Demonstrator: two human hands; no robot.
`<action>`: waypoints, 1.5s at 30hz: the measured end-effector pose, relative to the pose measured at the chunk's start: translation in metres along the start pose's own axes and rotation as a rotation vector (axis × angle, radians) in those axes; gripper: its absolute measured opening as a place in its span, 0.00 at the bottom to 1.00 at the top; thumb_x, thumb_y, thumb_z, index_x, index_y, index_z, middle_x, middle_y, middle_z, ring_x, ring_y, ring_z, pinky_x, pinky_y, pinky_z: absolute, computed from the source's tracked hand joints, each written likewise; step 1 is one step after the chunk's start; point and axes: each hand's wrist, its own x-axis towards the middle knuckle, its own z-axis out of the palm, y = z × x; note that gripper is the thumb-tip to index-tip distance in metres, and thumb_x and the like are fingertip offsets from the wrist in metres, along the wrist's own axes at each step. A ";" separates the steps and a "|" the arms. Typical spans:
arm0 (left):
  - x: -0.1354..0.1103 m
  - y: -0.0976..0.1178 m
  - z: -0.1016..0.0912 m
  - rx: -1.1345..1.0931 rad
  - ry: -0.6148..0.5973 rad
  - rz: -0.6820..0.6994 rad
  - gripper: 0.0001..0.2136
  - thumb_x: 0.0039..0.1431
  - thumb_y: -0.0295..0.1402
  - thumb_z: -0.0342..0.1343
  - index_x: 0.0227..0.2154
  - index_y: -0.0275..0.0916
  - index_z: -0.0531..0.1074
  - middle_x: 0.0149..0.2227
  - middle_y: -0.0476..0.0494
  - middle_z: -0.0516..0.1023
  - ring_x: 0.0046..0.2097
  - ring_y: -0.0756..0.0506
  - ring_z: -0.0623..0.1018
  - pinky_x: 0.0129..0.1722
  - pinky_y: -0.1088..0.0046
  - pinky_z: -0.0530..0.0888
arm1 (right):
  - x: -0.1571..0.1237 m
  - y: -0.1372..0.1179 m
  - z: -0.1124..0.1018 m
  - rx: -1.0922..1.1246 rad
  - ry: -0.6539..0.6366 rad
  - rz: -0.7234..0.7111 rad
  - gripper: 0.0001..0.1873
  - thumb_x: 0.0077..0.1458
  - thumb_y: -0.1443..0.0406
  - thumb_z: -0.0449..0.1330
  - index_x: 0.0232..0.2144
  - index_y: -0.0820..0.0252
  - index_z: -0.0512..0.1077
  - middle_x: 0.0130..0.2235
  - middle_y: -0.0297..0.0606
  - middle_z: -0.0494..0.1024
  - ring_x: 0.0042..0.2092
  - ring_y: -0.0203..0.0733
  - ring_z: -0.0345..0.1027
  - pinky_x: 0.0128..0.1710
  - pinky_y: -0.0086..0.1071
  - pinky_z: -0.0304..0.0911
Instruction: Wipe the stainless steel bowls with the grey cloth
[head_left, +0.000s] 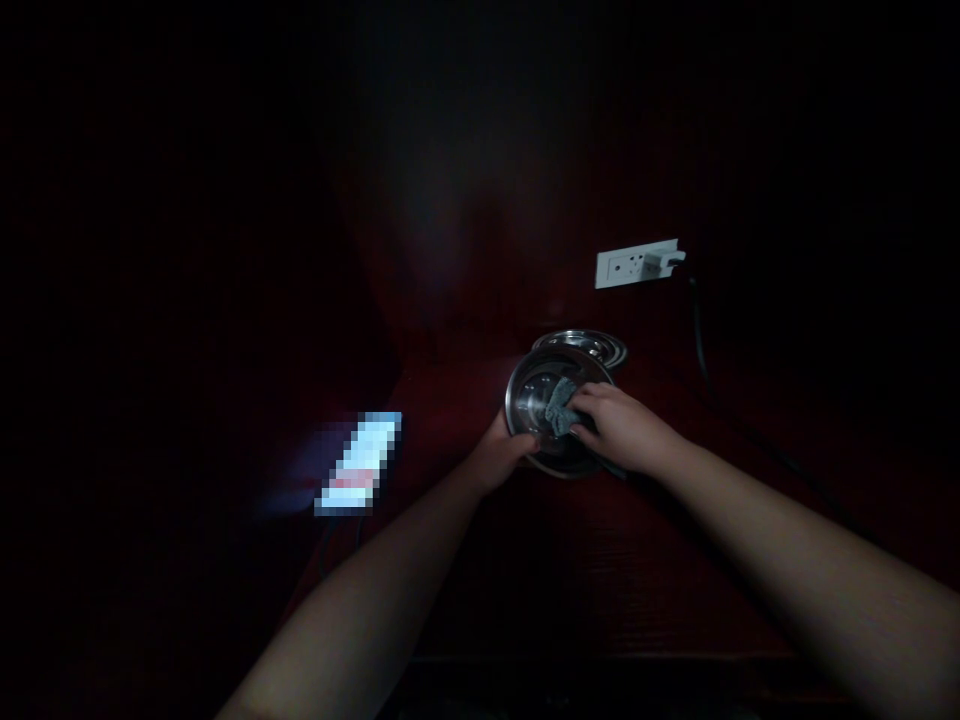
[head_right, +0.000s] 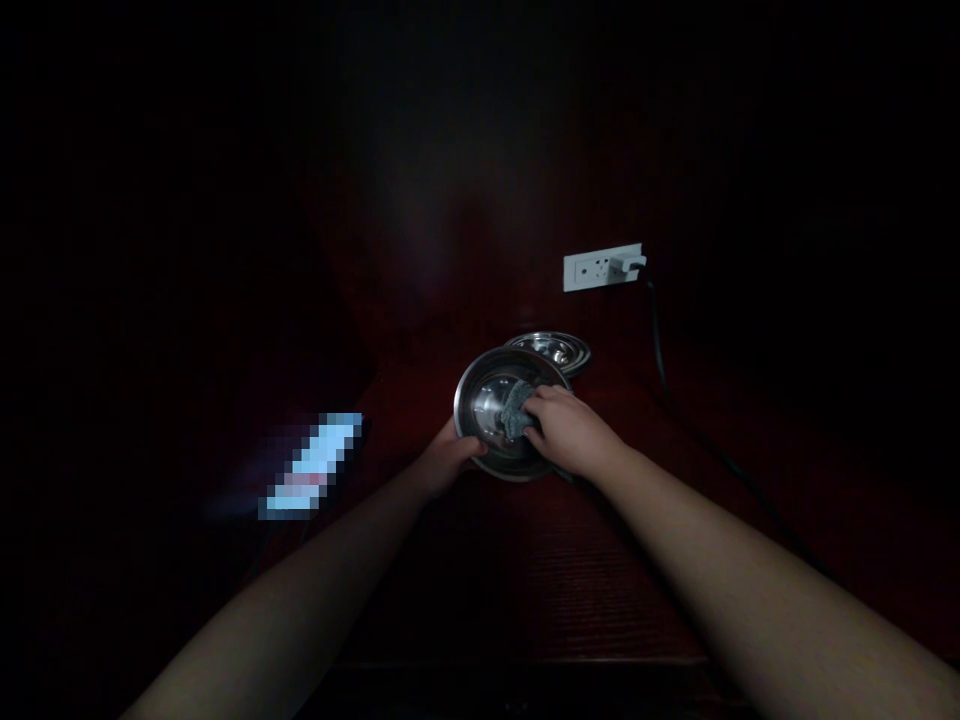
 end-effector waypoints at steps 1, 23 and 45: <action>-0.001 0.000 0.000 -0.005 -0.002 -0.007 0.32 0.39 0.28 0.62 0.53 0.39 0.65 0.47 0.40 0.77 0.46 0.39 0.77 0.43 0.65 0.72 | 0.000 0.000 0.000 -0.005 -0.021 -0.002 0.07 0.55 0.65 0.57 0.35 0.61 0.74 0.40 0.48 0.74 0.44 0.52 0.67 0.47 0.43 0.62; 0.000 0.000 -0.001 -0.007 -0.070 0.062 0.30 0.38 0.30 0.69 0.49 0.37 0.69 0.47 0.38 0.78 0.45 0.41 0.77 0.49 0.60 0.71 | -0.003 -0.009 0.009 0.428 -0.175 -0.189 0.04 0.54 0.67 0.59 0.33 0.62 0.72 0.36 0.41 0.75 0.38 0.42 0.67 0.41 0.38 0.63; 0.002 0.001 -0.001 -0.020 -0.091 0.066 0.31 0.40 0.30 0.67 0.51 0.37 0.69 0.51 0.36 0.76 0.54 0.35 0.74 0.51 0.58 0.70 | -0.003 -0.002 0.010 0.047 -0.015 -0.023 0.11 0.53 0.65 0.60 0.39 0.62 0.72 0.42 0.47 0.73 0.45 0.51 0.66 0.48 0.44 0.62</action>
